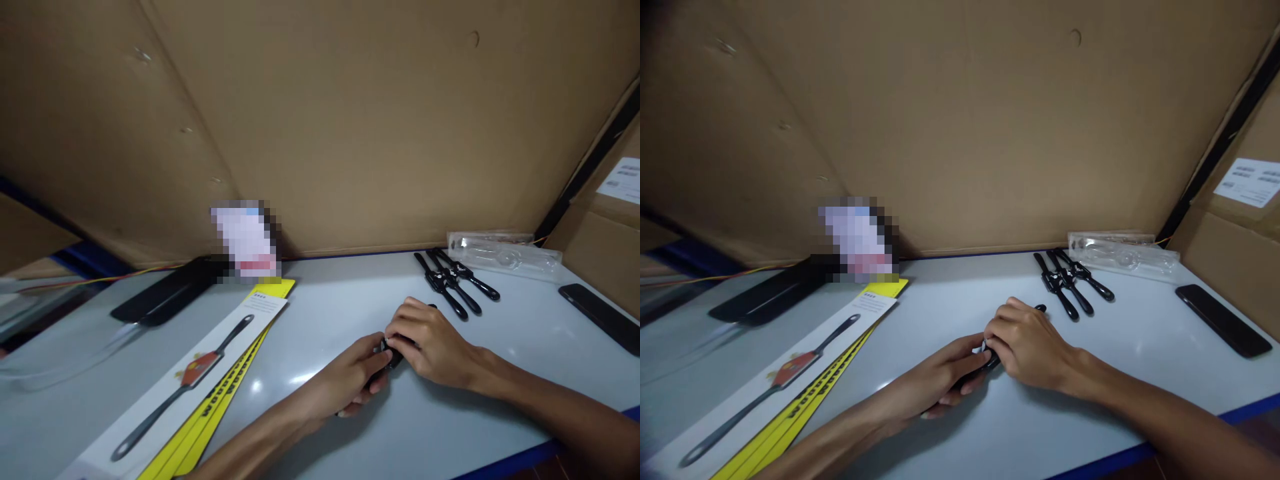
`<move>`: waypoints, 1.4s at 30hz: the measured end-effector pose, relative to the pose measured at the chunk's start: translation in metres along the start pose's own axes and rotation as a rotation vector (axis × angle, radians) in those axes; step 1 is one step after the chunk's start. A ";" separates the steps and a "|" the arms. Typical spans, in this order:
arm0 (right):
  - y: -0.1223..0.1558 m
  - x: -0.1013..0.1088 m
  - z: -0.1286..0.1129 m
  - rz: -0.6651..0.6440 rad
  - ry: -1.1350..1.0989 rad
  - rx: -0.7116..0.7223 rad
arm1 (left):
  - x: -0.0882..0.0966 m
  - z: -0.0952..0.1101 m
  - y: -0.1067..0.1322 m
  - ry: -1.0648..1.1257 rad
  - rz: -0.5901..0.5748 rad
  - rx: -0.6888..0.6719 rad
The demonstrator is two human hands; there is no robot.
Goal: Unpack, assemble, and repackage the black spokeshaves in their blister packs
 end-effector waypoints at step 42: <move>0.001 0.001 -0.001 -0.040 0.264 -0.058 | 0.006 -0.004 -0.001 0.133 0.046 0.030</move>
Point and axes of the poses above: each hand's wrist, its own y-axis away from the middle knuckle, its own x-axis out of the back of the hand, z = x × y, the point moved 8 cm from there along -y, towards the middle knuckle, and after that the axes turned 2 degrees about -z, right-handed, at the moved point
